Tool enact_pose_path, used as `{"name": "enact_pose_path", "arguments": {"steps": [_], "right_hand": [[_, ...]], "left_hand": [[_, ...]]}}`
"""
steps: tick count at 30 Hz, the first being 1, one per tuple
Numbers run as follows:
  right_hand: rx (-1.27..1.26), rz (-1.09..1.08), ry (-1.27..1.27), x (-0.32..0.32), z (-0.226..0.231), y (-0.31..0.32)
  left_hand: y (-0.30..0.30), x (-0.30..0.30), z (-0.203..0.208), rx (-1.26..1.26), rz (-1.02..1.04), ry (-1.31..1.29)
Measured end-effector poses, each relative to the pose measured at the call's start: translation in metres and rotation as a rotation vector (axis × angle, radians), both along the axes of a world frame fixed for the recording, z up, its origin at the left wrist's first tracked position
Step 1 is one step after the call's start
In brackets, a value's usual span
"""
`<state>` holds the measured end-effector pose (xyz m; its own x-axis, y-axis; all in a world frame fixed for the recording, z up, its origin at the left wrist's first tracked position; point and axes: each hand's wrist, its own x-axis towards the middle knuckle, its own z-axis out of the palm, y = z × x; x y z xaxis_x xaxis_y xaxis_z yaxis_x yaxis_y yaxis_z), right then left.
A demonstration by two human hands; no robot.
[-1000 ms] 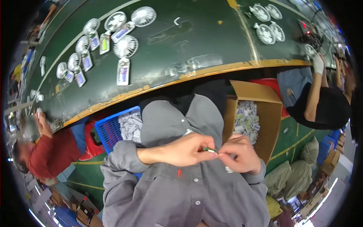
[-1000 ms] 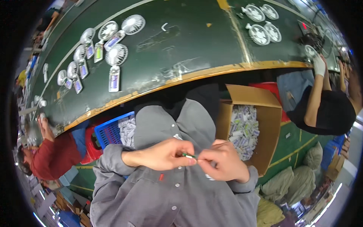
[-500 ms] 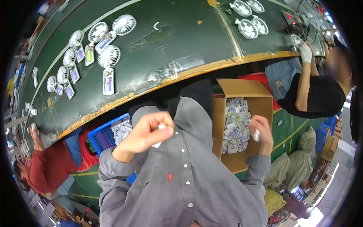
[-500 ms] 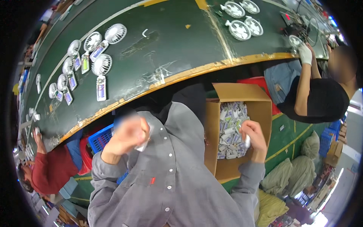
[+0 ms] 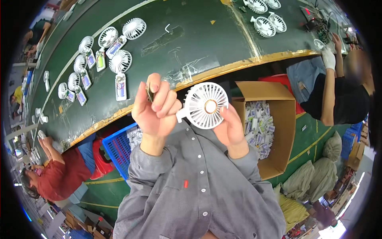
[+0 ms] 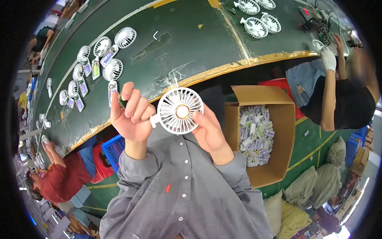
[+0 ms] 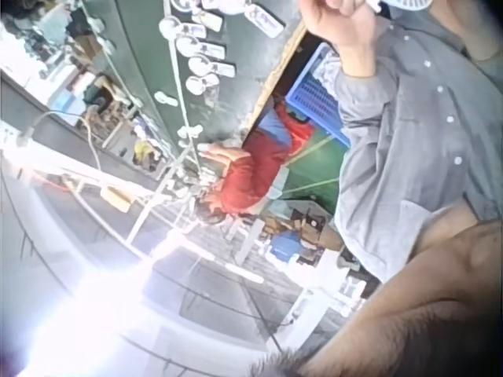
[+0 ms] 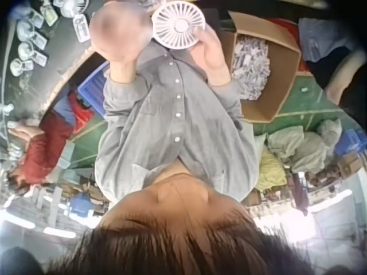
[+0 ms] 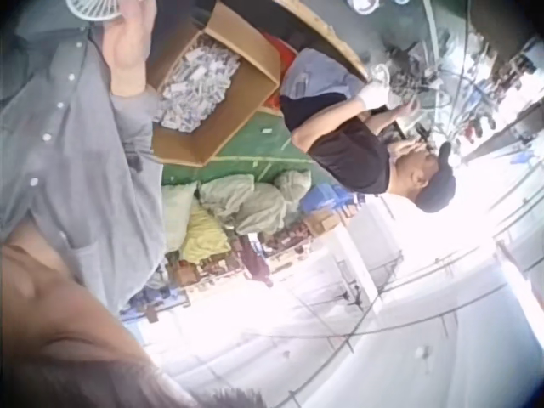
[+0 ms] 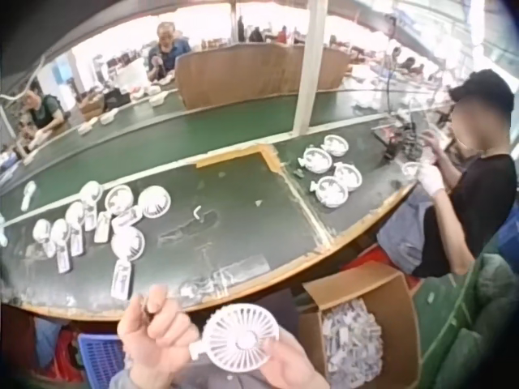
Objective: Assembling portable handheld fans on a production line by attaching labels and components.
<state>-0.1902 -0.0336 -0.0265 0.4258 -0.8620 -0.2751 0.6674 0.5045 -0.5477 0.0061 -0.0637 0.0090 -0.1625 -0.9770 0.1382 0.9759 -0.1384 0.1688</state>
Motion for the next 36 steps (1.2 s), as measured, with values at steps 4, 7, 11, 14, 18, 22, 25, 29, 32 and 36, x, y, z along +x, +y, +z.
{"name": "enact_pose_path", "arguments": {"steps": [4,7,11,14,18,22,25,29,32,36], "right_hand": [[0.14,-0.075,-0.111,-0.01,0.0,-0.016],[0.251,-0.139,-0.396,-0.028,-0.002,-0.028],[0.224,-0.124,-0.728,-0.042,-0.005,-0.041],[0.216,-0.118,-0.854,-0.043,-0.005,-0.048],[0.226,-0.166,-0.966,-0.04,-0.005,-0.052],[0.232,-0.174,-0.984,-0.041,-0.001,-0.058],[0.24,-0.186,-0.934,-0.04,0.002,-0.065],[0.251,-0.185,-0.899,-0.042,-0.008,-0.08],[0.227,-0.203,-0.776,-0.044,-0.019,-0.096],[-0.065,-0.339,-0.185,-0.068,-0.054,-0.137]], "left_hand": [[-0.009,0.014,-0.015,-0.128,0.364,-1.017],[-0.019,0.054,-0.035,-0.105,0.671,-1.511],[-0.027,0.131,-0.063,0.12,0.88,-2.295],[-0.033,0.147,-0.071,0.14,0.699,-2.527],[-0.041,0.138,-0.08,0.114,0.67,-2.647],[-0.05,0.131,-0.08,0.129,0.706,-2.676],[-0.056,0.129,-0.076,0.135,0.719,-2.689],[-0.062,0.128,-0.068,0.183,0.631,-2.707],[-0.064,0.132,-0.062,0.225,0.598,-2.743],[-0.079,0.133,-0.059,0.176,0.579,-2.762]]}}
